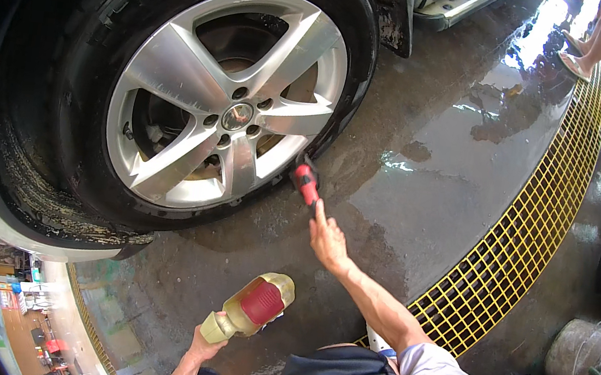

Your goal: The person cleans the interior floor mats of a white car, then moves to the exterior to scrub the wheels and tires using a brush and a container of cleaning solution. The person works on multiple wheels, applying the solution and scrubbing the rims and tires.

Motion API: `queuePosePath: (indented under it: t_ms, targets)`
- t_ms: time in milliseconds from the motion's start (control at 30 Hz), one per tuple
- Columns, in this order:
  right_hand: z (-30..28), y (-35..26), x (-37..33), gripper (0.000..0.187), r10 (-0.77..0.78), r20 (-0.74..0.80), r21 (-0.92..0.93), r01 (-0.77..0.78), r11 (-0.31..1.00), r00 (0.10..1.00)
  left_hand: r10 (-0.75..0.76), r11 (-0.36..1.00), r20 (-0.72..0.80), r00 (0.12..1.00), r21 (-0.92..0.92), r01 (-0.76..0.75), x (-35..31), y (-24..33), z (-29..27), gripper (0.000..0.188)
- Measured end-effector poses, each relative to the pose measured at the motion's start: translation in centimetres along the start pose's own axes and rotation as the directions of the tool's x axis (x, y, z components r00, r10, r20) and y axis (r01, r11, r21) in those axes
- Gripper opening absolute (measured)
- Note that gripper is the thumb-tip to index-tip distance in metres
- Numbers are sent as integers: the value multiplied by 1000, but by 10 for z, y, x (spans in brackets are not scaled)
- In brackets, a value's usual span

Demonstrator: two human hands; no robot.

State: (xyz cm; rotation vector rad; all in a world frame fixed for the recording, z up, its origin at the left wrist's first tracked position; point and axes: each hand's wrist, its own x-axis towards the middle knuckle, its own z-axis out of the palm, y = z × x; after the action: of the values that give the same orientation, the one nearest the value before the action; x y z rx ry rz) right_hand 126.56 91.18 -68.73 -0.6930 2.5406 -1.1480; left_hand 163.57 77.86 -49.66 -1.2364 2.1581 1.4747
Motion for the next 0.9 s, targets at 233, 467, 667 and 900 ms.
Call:
queuePosePath:
  t_ms: [233, 467, 667, 900]
  targets:
    - [-138, -39, 83, 55, 27, -444, 379, 160, 911, 896, 10, 1000, -11, 1000, 22, -10, -8, -20, -1, 80]
    - [-133, -50, 212, 61, 238, -681, 294, -39, 955, 693, 20, 1000, 78, 997, 18, -21, 9, -5, -6, 78]
    - [68, -89, 61, 71, 543, -121, 398, -460, 794, 831, 124, 992, 48, 991, -40, -122, 6, -9, -2, 73]
    - [45, -188, -79, 54, 187, 730, 624, -752, 212, 658, 191, 980, 0, 982, 57, -191, 1, 16, -6, 52]
